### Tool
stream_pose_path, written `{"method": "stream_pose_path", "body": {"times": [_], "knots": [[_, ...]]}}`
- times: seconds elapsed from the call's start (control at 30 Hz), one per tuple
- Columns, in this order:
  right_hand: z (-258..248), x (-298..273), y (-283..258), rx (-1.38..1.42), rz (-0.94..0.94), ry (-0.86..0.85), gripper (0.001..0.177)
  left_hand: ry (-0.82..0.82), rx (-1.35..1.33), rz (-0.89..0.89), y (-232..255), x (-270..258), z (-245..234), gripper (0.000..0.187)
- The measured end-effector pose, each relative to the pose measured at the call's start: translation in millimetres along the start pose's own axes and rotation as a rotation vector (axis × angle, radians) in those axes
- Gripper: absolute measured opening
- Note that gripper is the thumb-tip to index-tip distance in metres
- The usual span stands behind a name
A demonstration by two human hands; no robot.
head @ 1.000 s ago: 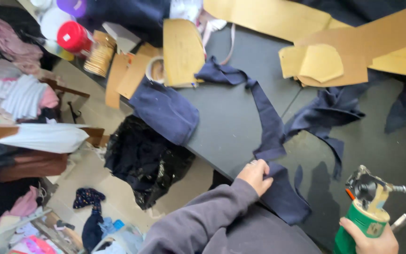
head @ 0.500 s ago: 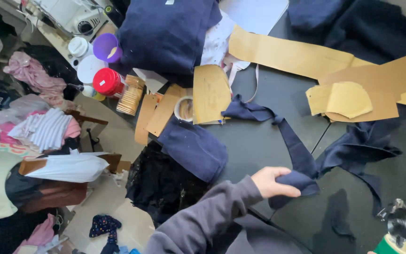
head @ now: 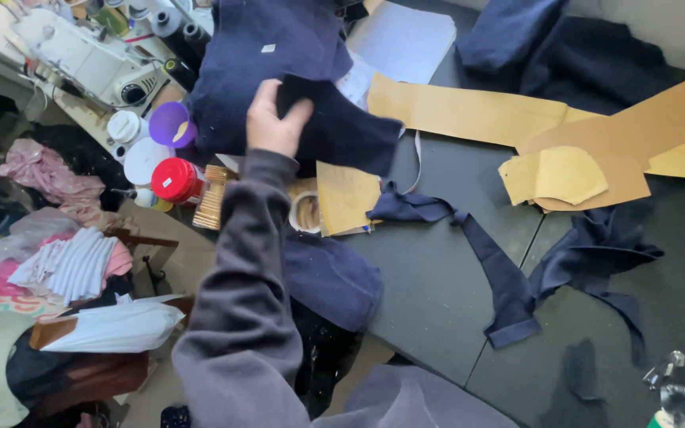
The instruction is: The person places a cardboard pattern on a dark blue fabric and traces its outline with a red marker. They then use a green electric rotary cutter to cut the fabric along the marked lines, repeating the process for a second piece.
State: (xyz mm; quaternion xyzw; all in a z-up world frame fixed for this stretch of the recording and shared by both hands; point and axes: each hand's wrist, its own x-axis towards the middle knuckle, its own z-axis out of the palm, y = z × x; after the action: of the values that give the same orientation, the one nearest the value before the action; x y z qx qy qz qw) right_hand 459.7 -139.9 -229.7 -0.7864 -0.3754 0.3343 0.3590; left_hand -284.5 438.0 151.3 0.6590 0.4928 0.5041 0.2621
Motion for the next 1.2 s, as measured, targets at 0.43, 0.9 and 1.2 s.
{"method": "stream_pose_path", "body": {"times": [0.43, 0.9, 1.2], "knots": [[44, -191, -300, -0.198, 0.377, 0.542, 0.053, -0.668, 0.085, 0.268, 35, -238, 229, 0.059], [-71, -167, -135, -0.723, 0.525, 0.775, 0.076, -1.624, -0.05, 0.18, 142, -360, 306, 0.044], [-78, -147, -101, -0.774, 0.46, 0.762, 0.086, -0.831, 0.231, 0.087, 112, -342, 405, 0.063]]}}
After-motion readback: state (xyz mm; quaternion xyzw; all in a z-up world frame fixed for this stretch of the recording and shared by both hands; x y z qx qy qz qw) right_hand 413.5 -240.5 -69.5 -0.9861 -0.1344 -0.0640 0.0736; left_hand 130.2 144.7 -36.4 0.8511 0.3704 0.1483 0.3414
